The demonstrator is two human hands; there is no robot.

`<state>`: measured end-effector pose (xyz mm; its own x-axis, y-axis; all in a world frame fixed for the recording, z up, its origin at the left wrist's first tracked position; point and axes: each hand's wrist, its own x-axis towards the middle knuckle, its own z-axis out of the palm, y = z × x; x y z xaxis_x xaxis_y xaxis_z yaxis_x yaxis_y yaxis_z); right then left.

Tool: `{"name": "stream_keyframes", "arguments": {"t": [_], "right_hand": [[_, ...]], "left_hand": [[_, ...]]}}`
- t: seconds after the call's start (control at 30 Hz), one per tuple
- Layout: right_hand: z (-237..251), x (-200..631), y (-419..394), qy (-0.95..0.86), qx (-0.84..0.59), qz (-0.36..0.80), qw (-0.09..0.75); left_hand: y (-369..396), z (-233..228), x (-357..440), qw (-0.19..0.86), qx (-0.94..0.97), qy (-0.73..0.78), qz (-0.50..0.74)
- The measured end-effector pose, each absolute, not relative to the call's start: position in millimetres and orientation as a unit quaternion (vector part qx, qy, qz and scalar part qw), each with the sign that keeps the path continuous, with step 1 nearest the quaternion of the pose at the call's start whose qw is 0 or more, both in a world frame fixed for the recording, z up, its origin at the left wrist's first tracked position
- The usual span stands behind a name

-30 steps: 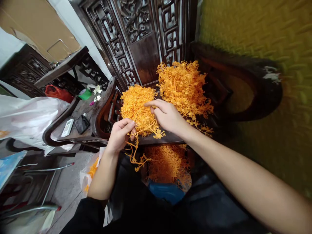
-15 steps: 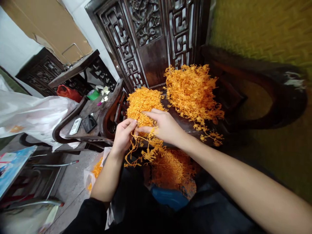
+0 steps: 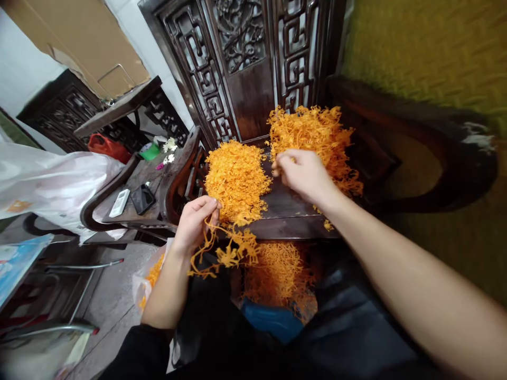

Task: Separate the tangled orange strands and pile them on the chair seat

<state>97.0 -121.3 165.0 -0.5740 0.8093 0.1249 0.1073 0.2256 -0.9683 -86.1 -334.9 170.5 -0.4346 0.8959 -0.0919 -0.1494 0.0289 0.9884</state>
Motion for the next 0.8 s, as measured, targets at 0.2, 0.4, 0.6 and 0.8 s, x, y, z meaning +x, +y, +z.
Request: {"name": "stream_keyframes", "arguments": {"t": [0.2, 0.4, 0.6, 0.8], "right_hand": [[146, 77, -144, -0.653, -0.291, 0.651, 0.255], [137, 70, -139, -0.592, -0.28, 0.717, 0.239], [144, 71, -154, -0.58, -0.275, 0.742, 0.19], [151, 67, -178, -0.618, -0.207, 0.732, 0.2]], "left_hand": [[-317, 162, -88, 0.427, 0.3, 0.557, 0.646], [-312, 166, -95, 0.427, 0.266, 0.536, 0.678], [-311, 163, -93, 0.405, 0.274, 0.534, 0.69], [-310, 160, -78, 0.457, 0.312, 0.583, 0.595]]}}
